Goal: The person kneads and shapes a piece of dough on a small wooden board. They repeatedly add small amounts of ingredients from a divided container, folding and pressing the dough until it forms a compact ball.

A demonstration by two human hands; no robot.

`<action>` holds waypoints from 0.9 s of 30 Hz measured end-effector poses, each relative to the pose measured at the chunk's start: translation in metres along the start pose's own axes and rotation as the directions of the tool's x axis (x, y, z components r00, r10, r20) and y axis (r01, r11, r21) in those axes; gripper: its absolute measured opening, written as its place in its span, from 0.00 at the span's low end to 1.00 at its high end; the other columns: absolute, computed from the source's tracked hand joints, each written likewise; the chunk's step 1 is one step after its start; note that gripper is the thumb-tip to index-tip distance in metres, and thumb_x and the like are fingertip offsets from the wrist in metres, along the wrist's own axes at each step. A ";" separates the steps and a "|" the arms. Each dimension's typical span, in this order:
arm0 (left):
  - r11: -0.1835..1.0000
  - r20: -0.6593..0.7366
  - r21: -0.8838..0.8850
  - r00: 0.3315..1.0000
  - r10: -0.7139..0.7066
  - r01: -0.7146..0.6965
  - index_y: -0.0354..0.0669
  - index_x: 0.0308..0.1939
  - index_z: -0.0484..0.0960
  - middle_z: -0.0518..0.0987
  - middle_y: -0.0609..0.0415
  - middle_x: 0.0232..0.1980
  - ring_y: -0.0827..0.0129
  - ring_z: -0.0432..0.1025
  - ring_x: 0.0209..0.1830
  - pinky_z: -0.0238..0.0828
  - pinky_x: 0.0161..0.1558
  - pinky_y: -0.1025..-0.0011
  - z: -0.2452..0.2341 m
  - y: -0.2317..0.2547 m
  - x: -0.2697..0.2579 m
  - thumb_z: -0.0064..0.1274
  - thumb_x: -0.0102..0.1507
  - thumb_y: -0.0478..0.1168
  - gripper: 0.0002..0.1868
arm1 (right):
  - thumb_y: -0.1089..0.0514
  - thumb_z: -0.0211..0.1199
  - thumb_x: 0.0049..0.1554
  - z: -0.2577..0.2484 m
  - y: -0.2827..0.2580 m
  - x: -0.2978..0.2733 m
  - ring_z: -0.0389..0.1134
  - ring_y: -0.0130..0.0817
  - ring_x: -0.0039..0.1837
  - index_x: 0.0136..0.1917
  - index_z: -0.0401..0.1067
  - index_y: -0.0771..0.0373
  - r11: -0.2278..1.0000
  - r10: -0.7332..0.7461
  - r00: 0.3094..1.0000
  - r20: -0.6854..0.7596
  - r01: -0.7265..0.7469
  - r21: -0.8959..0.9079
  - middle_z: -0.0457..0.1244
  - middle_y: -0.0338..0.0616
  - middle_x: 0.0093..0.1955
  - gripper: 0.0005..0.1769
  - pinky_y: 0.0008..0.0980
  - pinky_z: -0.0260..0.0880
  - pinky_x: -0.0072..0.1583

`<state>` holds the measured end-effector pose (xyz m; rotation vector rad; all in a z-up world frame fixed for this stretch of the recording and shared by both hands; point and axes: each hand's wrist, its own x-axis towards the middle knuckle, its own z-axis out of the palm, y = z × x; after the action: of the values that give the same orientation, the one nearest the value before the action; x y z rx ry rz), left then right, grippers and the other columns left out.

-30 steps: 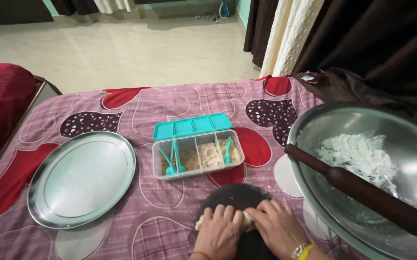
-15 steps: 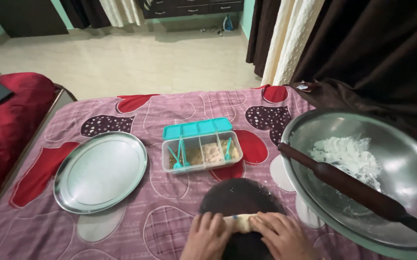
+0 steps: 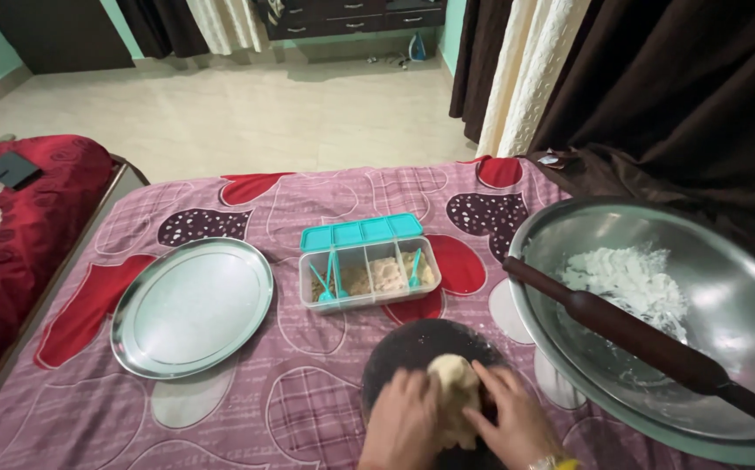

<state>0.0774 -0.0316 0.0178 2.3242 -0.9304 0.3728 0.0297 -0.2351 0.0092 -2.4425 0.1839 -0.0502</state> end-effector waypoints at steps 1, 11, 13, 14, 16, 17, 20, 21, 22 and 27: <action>0.999 0.123 0.017 0.991 0.045 -0.048 0.28 0.52 0.79 0.77 0.42 0.45 0.47 0.73 0.45 0.72 0.40 0.57 0.018 -0.003 -0.014 0.57 0.52 0.38 0.25 | 0.53 0.75 0.44 -0.013 -0.004 -0.004 0.70 0.48 0.61 0.74 0.60 0.57 0.975 -0.186 0.982 -0.017 0.183 -0.126 0.66 0.52 0.60 0.47 0.43 0.72 0.61; 0.884 -0.235 0.462 0.971 0.041 0.074 0.35 0.56 0.81 0.78 0.47 0.51 0.62 0.72 0.41 0.73 0.30 0.70 0.124 -0.031 -0.043 0.56 0.56 0.40 0.24 | 0.58 0.72 0.43 -0.012 0.007 0.031 0.63 0.49 0.67 0.78 0.57 0.56 0.794 -0.435 0.836 0.335 0.531 -0.295 0.55 0.45 0.76 0.51 0.45 0.66 0.62; 0.964 -0.097 0.267 0.995 0.020 0.006 0.31 0.53 0.84 0.75 0.49 0.40 0.57 0.71 0.38 0.71 0.29 0.64 0.099 -0.039 -0.021 0.58 0.56 0.44 0.25 | 0.55 0.71 0.48 -0.010 0.000 0.047 0.64 0.47 0.65 0.72 0.64 0.56 0.806 -0.424 0.832 0.358 0.527 -0.270 0.60 0.43 0.67 0.40 0.45 0.68 0.61; 0.964 -0.095 0.265 0.995 0.020 0.006 0.31 0.53 0.84 0.75 0.49 0.40 0.57 0.71 0.38 0.71 0.29 0.64 0.091 -0.040 -0.013 0.58 0.56 0.44 0.25 | 0.55 0.71 0.48 -0.009 -0.010 0.055 0.64 0.47 0.65 0.72 0.64 0.56 0.807 -0.422 0.833 0.358 0.525 -0.271 0.60 0.43 0.67 0.40 0.45 0.68 0.61; 0.989 0.032 0.134 0.997 -0.070 0.065 0.37 0.39 0.83 0.74 0.49 0.38 0.54 0.70 0.40 0.70 0.34 0.59 0.072 -0.044 0.005 0.58 0.52 0.42 0.14 | 0.51 0.67 0.53 -0.008 -0.032 0.071 0.68 0.44 0.62 0.64 0.71 0.49 0.840 -0.245 0.884 0.397 0.398 -0.369 0.66 0.39 0.58 0.25 0.44 0.69 0.61; 0.989 0.031 0.134 0.997 -0.070 0.065 0.37 0.39 0.83 0.74 0.49 0.38 0.54 0.70 0.40 0.70 0.34 0.59 0.067 -0.048 0.014 0.58 0.52 0.42 0.14 | 0.51 0.67 0.53 -0.002 -0.028 0.083 0.68 0.44 0.62 0.64 0.71 0.49 0.840 -0.245 0.885 0.397 0.398 -0.369 0.66 0.39 0.58 0.25 0.44 0.69 0.61; 0.987 0.070 0.145 0.995 -0.074 0.064 0.40 0.33 0.82 0.76 0.47 0.41 0.51 0.70 0.43 0.69 0.40 0.57 0.054 -0.058 0.037 0.58 0.51 0.40 0.09 | 0.47 0.66 0.54 0.009 -0.026 0.111 0.71 0.43 0.59 0.56 0.78 0.45 0.883 -0.070 0.924 0.376 0.233 -0.407 0.69 0.40 0.53 0.16 0.44 0.70 0.61; 0.983 0.146 0.126 0.978 -0.151 0.133 0.43 0.32 0.84 0.76 0.46 0.42 0.51 0.70 0.45 0.69 0.43 0.57 0.053 -0.061 0.044 0.57 0.53 0.39 0.07 | 0.45 0.66 0.54 0.008 -0.030 0.116 0.72 0.45 0.58 0.55 0.80 0.46 0.901 -0.032 0.934 0.356 0.181 -0.395 0.70 0.42 0.51 0.15 0.44 0.71 0.61; 0.973 0.222 0.111 0.949 -0.224 0.203 0.45 0.32 0.85 0.76 0.46 0.43 0.50 0.69 0.48 0.69 0.47 0.57 0.050 -0.063 0.049 0.56 0.55 0.39 0.05 | 0.43 0.66 0.55 0.007 -0.034 0.120 0.73 0.46 0.57 0.53 0.82 0.46 0.916 0.007 0.942 0.335 0.128 -0.380 0.71 0.43 0.50 0.15 0.45 0.71 0.60; 0.941 0.194 0.284 0.951 -0.243 0.182 0.41 0.37 0.84 0.77 0.46 0.44 0.51 0.71 0.47 0.69 0.46 0.57 0.034 -0.034 0.043 0.50 0.61 0.39 0.09 | 0.45 0.61 0.58 0.004 -0.047 0.067 0.70 0.47 0.60 0.58 0.77 0.50 0.885 -0.061 0.974 0.219 0.154 -0.440 0.69 0.44 0.55 0.17 0.45 0.71 0.60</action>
<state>0.1334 -0.0566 -0.0037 2.7269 -0.7560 0.1482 0.1019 -0.2065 0.0348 -2.9048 -0.0396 0.2140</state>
